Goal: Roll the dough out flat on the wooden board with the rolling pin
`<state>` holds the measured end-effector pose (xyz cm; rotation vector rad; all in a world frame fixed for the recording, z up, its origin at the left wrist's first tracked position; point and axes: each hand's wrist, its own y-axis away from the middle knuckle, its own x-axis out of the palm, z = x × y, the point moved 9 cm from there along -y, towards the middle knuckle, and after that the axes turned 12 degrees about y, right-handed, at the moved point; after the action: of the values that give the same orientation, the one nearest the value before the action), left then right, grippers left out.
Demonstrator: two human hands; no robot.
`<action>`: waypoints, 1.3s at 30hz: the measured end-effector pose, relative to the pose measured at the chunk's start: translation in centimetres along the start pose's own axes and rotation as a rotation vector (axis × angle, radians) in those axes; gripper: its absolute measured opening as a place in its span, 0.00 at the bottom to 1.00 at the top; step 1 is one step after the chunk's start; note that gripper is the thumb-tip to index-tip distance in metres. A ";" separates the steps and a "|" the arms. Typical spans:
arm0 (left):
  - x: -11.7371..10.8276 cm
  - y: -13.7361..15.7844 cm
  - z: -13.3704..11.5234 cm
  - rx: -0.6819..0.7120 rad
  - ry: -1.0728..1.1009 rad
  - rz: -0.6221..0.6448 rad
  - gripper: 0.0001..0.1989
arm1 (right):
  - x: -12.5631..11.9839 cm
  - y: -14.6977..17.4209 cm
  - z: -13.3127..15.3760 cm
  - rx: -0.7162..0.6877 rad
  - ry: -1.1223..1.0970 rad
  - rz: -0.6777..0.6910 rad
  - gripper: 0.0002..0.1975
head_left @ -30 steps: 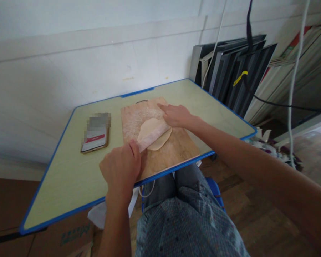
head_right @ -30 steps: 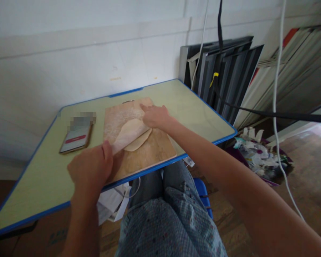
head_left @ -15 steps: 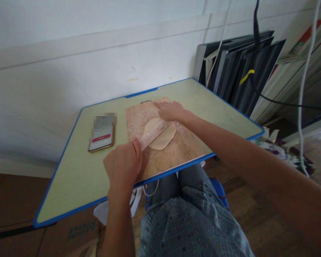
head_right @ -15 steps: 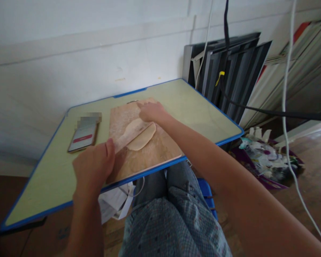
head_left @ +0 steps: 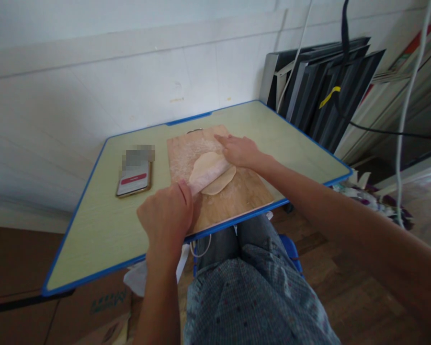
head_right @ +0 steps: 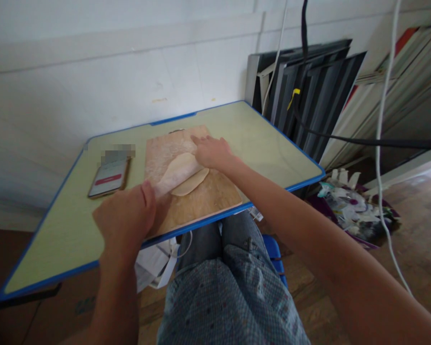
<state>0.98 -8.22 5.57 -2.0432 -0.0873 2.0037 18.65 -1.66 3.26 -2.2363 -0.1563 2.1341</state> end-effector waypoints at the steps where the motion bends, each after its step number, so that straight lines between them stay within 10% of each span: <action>1: -0.1 0.2 -0.1 0.004 -0.005 -0.003 0.31 | -0.1 0.4 0.0 -0.002 0.000 -0.010 0.27; 22: -0.1 2.0 -0.3 0.003 -0.040 -0.032 0.29 | -0.6 6.6 -1.0 0.037 -0.131 -0.191 0.25; 39: 1.9 1.6 0.9 -0.076 0.018 0.243 0.29 | -0.2 -3.7 3.1 -0.106 0.042 0.003 0.22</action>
<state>-0.05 -9.18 3.35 -2.2115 0.0949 2.1513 15.44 1.89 3.70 -2.3369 -0.2707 2.1268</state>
